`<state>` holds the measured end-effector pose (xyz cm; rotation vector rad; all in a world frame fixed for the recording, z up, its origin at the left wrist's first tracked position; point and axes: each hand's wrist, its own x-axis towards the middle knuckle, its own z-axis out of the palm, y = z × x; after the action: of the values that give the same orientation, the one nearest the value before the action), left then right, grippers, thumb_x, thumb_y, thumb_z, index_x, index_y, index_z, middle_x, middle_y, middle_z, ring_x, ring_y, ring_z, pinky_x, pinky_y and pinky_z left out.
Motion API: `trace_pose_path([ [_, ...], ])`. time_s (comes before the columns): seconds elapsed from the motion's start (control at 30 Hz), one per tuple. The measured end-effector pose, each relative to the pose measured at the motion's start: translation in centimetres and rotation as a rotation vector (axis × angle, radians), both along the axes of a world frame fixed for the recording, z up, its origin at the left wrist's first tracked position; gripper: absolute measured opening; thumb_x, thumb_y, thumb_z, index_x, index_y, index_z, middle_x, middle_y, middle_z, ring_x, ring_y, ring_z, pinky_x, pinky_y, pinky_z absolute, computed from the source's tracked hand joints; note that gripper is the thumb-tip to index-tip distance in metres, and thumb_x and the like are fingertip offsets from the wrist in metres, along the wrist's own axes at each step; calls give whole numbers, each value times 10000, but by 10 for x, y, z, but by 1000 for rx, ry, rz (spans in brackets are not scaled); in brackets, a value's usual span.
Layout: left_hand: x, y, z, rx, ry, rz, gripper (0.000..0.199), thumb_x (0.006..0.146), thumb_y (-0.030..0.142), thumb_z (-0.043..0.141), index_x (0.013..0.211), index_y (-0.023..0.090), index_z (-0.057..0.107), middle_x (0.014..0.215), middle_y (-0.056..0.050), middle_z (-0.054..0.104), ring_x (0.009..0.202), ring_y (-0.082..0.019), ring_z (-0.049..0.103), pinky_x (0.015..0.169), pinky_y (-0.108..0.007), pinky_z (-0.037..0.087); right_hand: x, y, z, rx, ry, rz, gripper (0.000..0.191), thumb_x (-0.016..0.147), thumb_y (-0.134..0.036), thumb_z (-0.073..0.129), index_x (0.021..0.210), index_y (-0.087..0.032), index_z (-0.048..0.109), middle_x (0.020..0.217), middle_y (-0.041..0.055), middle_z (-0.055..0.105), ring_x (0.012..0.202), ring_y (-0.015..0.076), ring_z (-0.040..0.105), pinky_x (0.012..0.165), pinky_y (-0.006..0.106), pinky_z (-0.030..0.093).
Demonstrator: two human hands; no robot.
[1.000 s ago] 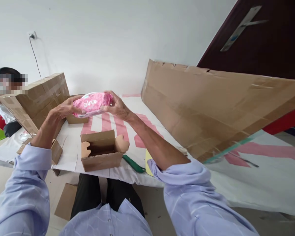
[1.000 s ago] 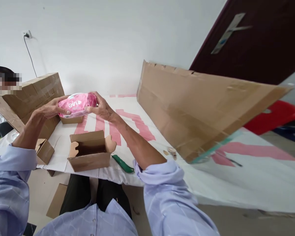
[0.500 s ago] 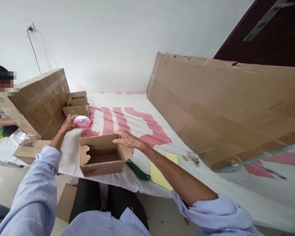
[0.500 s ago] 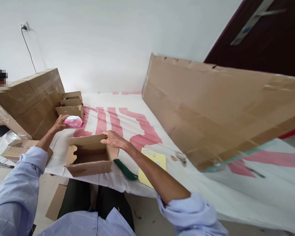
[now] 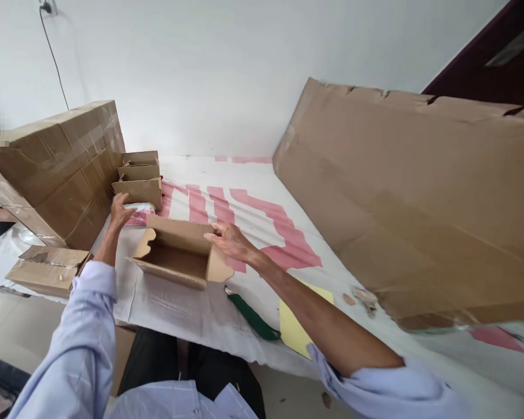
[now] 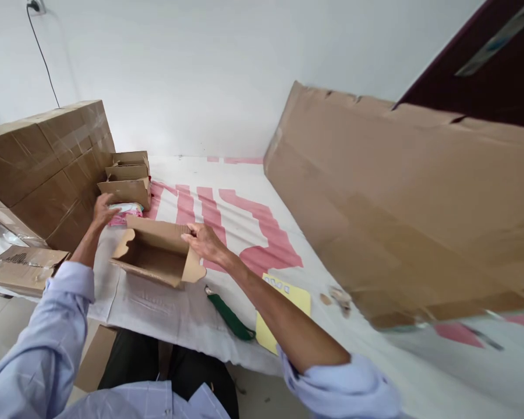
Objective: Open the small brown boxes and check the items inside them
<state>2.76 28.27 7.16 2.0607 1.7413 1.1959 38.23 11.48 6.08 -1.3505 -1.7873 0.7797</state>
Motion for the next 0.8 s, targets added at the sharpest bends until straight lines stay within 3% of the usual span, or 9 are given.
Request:
trace_pose_path([
  [0.07,-6,-39,23,120,-82,55,447,894,337,755,1317,211,688,1415,-121,640,1384,-305,602,1101,-425,568,-10,21,1,7,-8,-4,369,797,-408,578,721,-275,243,671,-63,264,646,126,281,606,300,220],
  [0.17,-6,-133,41,445,-308,57,273,937,337,731,1191,240,716,1168,-39,728,1055,-193,729,885,-308,610,-35,51,3,17,10,18,337,780,-340,589,710,-270,267,663,-62,294,653,125,299,606,298,230],
  [0.27,10,-217,23,279,-206,-42,117,954,341,696,911,238,728,897,-5,742,838,-169,712,789,-290,599,-70,77,7,11,31,12,298,764,-279,588,689,-266,301,646,-61,345,658,130,349,620,295,273],
  [0.33,23,-241,-2,-72,-51,-53,135,912,336,722,814,242,723,831,-14,762,793,-189,720,763,-303,589,-94,90,12,3,48,-6,216,787,-266,575,695,-257,380,667,-50,444,681,144,436,656,294,348],
  [0.43,34,-226,-39,-381,80,50,134,866,360,777,811,242,747,894,-66,815,902,-266,770,813,-348,578,-117,96,22,10,83,-40,65,859,-292,573,850,-232,550,870,6,657,831,182,603,784,315,477],
  [0.53,35,-183,-60,-453,95,139,229,892,466,766,849,241,780,918,-114,830,976,-338,785,840,-390,575,-111,77,32,74,127,-43,209,911,-344,617,1072,-211,622,1141,88,736,1020,218,687,903,352,542],
  [0.6,33,-155,-65,-484,90,190,324,923,549,717,895,237,798,948,-141,835,1023,-369,783,862,-414,575,-91,49,32,156,142,-36,261,939,-382,630,1138,-213,644,1242,119,737,1110,245,702,941,382,567],
  [0.7,28,-120,-70,-498,70,236,420,944,612,655,918,221,806,968,-173,832,1085,-400,771,901,-438,573,-47,-13,12,256,86,-90,249,986,-436,613,1115,-234,679,1222,112,748,1127,271,709,934,414,595],
  [0.8,24,-92,-74,-479,49,221,437,940,619,644,841,219,790,929,-175,820,1116,-407,756,930,-431,562,-6,-81,-31,223,-61,-218,248,1003,-448,592,1090,-238,692,1098,104,753,1045,283,723,911,433,604],
])
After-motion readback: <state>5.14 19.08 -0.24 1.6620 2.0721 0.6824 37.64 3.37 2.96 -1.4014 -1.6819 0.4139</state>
